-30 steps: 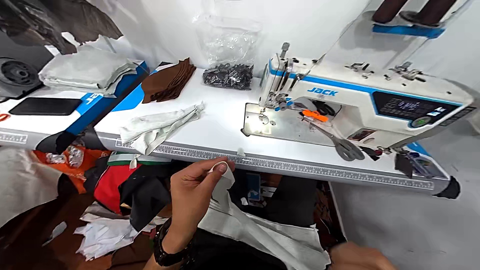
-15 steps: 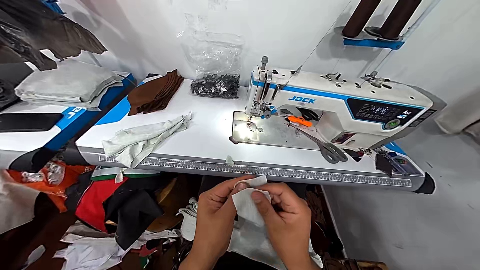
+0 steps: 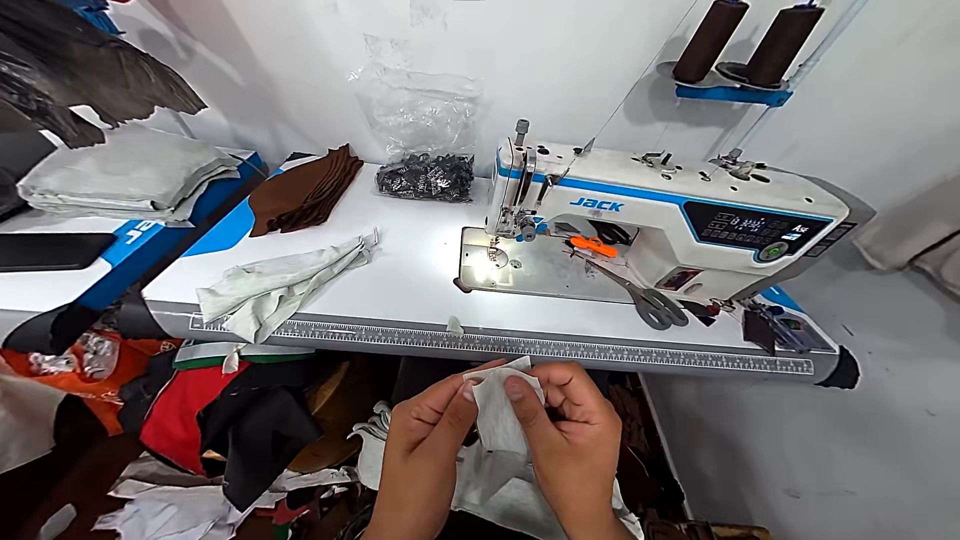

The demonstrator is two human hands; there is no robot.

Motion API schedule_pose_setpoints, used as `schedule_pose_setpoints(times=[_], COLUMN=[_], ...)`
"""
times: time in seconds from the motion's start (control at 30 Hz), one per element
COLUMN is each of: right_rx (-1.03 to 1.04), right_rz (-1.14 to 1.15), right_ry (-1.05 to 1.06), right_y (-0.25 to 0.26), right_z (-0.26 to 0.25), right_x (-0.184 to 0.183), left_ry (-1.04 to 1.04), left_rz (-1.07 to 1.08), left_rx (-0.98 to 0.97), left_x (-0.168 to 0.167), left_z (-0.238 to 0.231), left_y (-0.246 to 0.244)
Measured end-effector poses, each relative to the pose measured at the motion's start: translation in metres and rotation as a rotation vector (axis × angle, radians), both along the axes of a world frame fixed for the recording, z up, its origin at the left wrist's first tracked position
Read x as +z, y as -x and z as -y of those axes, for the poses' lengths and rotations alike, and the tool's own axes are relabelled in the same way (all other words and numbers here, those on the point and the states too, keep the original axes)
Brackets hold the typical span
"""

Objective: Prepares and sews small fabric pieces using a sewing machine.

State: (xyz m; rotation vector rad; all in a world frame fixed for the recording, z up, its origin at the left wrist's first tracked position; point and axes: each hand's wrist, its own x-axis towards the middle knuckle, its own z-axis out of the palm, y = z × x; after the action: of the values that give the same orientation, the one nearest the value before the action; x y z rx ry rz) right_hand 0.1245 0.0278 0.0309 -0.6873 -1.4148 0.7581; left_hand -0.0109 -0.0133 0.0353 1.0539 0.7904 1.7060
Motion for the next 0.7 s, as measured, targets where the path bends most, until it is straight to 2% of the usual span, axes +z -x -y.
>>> schedule_pose_setpoints(times=[0.23,0.33,0.47,0.53,0.7], right_rx=[-0.085,-0.091,0.234,0.303,0.11], right_rz=[0.019,0.053,0.037,-0.006,-0.015], right_ry=[-0.037,0.018,0.131,0.158,0.085], right_y=[0.004,0.003,-0.011,-0.014,-0.012], right_z=[0.0,-0.002,-0.01,-0.013,-0.012], right_x=[-0.002,-0.004,-0.003,-0.002,-0.006], left_ry=[-0.093,-0.085,-0.015,-0.005,-0.05], left_rz=[0.013,-0.045,-0.076,-0.099,-0.162], left_rx=[-0.063,0.035,0.026,0.024,0.169], left_x=[-0.001,-0.001,0.0,0.0,-0.01], left_z=[0.002,0.0,-0.004,-0.006,-0.01], left_y=[-0.001,-0.001,0.007,0.009,0.003])
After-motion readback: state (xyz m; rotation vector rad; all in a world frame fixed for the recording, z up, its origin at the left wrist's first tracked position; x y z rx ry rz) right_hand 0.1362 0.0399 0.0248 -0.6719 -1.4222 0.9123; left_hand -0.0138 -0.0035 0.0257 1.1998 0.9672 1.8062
